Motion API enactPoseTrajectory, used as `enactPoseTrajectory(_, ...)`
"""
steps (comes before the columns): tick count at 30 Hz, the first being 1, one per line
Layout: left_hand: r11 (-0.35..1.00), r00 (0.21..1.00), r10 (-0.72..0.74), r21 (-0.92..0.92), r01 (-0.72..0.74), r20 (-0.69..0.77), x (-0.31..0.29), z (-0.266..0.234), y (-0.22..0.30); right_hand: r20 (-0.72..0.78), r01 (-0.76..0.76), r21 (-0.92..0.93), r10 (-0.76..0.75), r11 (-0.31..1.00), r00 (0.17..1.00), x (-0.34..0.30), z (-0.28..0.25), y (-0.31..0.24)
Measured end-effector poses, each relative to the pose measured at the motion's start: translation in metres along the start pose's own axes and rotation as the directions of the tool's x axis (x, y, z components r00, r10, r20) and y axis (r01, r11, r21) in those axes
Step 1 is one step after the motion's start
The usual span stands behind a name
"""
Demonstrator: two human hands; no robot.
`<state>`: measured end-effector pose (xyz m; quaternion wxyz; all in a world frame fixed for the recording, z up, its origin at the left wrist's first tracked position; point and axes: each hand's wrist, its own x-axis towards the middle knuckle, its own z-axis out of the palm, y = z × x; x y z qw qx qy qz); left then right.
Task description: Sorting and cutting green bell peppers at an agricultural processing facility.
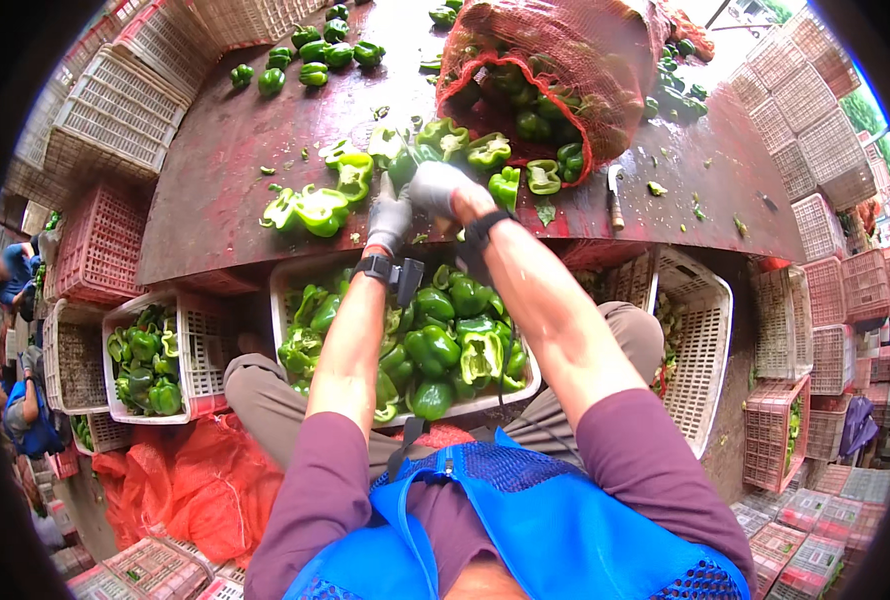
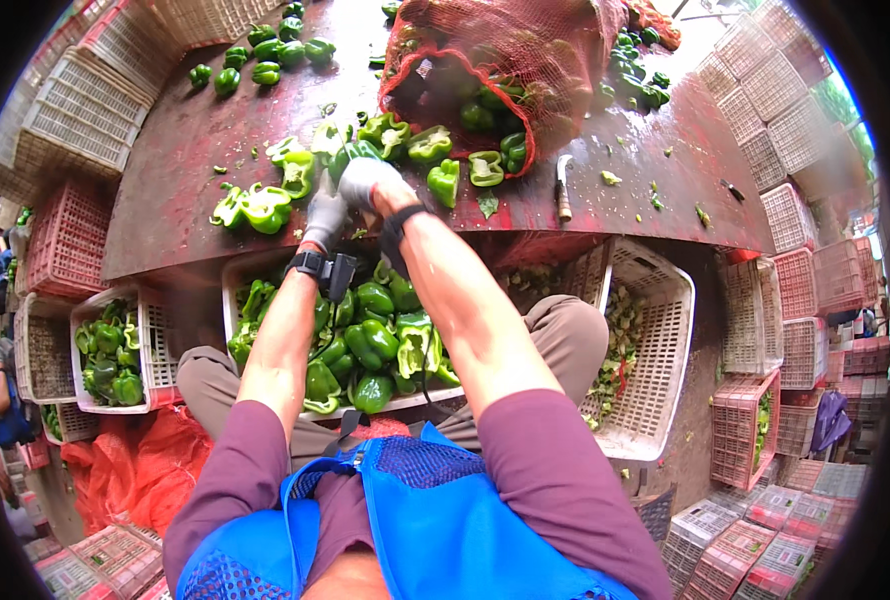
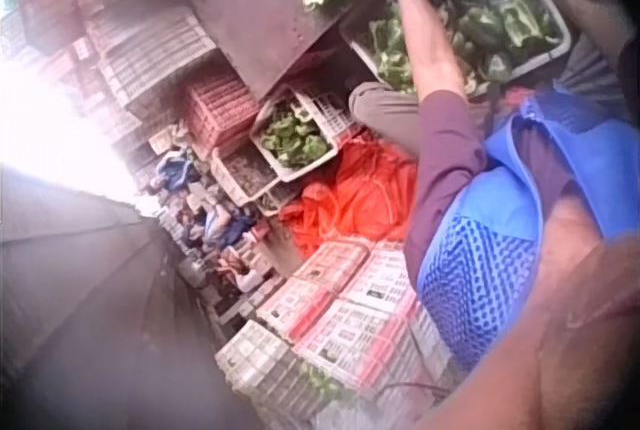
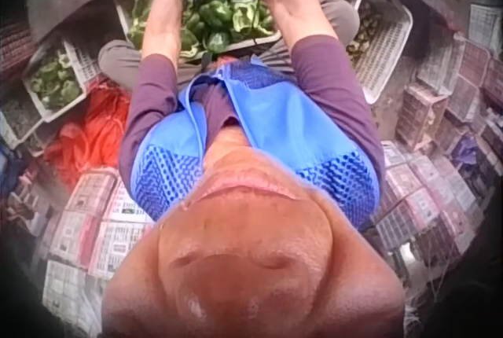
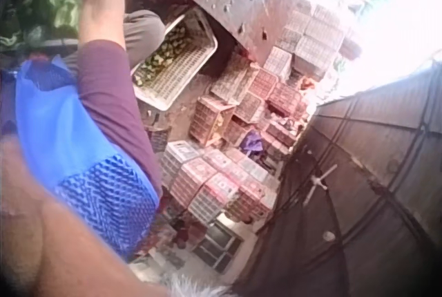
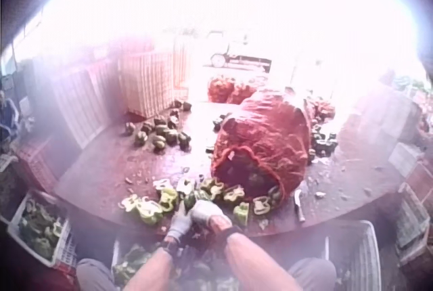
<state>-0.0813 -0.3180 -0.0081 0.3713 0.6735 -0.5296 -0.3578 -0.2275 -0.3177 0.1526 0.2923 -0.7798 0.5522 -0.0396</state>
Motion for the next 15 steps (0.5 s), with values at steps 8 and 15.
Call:
enactPoseTrajectory(8,0.994,0.997,0.012,0.104,-0.02,0.078,0.014,-0.039,0.001,-0.104,-0.173,0.075,0.18,0.982,0.978,-0.017,0.034,-0.012)
enactPoseTrajectory(15,0.987,0.997,-0.075,0.144,0.076,-0.016,0.054,-0.037,-0.029,-0.127,-0.032,0.203,0.059,0.979,0.99,-0.082,-0.003,0.017)
